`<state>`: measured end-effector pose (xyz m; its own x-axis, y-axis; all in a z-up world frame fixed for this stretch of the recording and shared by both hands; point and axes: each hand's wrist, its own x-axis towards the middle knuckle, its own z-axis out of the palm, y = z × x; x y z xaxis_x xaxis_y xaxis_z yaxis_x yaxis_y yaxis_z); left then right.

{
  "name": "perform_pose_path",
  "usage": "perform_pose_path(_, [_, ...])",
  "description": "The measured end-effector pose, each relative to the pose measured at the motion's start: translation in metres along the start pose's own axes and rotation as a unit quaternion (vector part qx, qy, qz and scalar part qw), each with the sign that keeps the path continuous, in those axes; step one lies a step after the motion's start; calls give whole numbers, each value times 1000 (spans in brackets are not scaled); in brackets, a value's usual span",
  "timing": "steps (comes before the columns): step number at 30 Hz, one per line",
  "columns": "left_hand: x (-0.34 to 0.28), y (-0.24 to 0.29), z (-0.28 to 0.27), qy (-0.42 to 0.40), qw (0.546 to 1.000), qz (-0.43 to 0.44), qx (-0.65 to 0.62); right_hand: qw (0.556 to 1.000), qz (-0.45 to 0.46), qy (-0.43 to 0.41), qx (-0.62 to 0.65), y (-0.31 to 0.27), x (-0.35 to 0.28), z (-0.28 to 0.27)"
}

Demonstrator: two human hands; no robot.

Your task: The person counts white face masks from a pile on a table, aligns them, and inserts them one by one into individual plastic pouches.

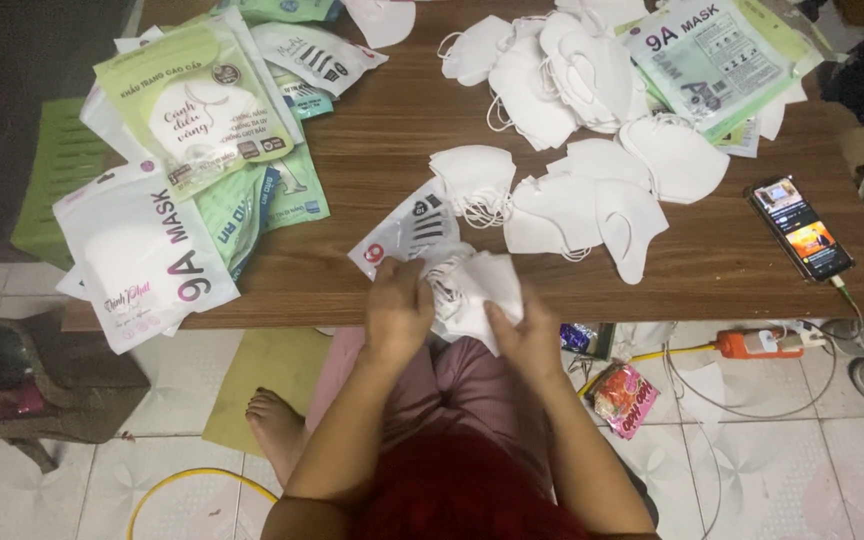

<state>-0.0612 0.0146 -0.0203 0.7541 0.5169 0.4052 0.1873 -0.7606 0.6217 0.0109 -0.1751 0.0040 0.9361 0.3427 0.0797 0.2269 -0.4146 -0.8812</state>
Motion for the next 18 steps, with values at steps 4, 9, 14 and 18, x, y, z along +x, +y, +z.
perform_pose_path(4, [-13,19,10,21,998,61,18,991,9,-67,-116,54,-5,25])
perform_pose_path(9, [-28,30,34,-9,989,142,49,975,80,44,201,-16,-12,33])
perform_pose_path(14, [-29,42,28,-25,980,192,41,962,32,22,270,49,-10,73])
perform_pose_path(18, [-30,32,26,18,972,201,120,970,-60,-83,220,78,1,77])
